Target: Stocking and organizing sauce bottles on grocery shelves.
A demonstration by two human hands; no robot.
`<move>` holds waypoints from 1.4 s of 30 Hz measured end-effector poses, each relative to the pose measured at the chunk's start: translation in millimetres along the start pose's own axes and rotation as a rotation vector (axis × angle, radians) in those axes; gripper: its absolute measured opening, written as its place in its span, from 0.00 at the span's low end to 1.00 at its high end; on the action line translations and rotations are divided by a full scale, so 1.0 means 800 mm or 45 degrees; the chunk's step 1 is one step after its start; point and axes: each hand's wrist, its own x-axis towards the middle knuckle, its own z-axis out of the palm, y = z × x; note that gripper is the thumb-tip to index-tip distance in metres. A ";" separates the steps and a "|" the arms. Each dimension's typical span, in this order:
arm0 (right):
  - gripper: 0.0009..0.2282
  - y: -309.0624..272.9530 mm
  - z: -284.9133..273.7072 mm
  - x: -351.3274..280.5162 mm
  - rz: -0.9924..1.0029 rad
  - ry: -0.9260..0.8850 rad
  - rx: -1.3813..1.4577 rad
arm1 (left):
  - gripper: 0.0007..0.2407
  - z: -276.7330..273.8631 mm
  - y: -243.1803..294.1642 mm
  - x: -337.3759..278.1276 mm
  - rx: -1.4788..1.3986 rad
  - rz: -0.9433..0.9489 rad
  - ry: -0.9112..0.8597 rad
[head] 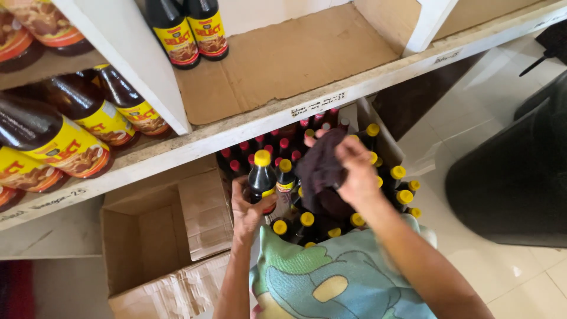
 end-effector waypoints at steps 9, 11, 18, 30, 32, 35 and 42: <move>0.08 0.075 0.056 -0.021 -0.532 -0.094 -1.582 | 0.23 0.079 0.045 -0.024 0.157 0.197 -0.040; 0.08 0.078 0.023 -0.011 -0.389 0.068 -1.460 | 0.23 0.088 0.057 -0.025 0.204 0.122 -0.029; 0.10 0.030 0.021 0.012 0.174 0.040 -0.221 | 0.20 0.088 0.049 -0.023 -0.264 -0.141 -0.227; 0.18 -0.008 0.022 0.008 0.699 -0.572 0.151 | 0.26 0.097 0.072 -0.034 -0.923 -0.787 -0.895; 0.17 -0.001 0.000 0.012 0.735 -0.570 0.164 | 0.26 0.096 0.058 -0.034 -0.778 -0.734 -0.838; 0.17 0.012 -0.028 0.023 0.736 -0.485 0.142 | 0.26 0.102 0.059 -0.034 -0.532 -0.559 -0.689; 0.18 0.032 0.004 0.013 0.324 0.311 -0.123 | 0.26 0.124 0.073 -0.029 0.702 0.508 -0.031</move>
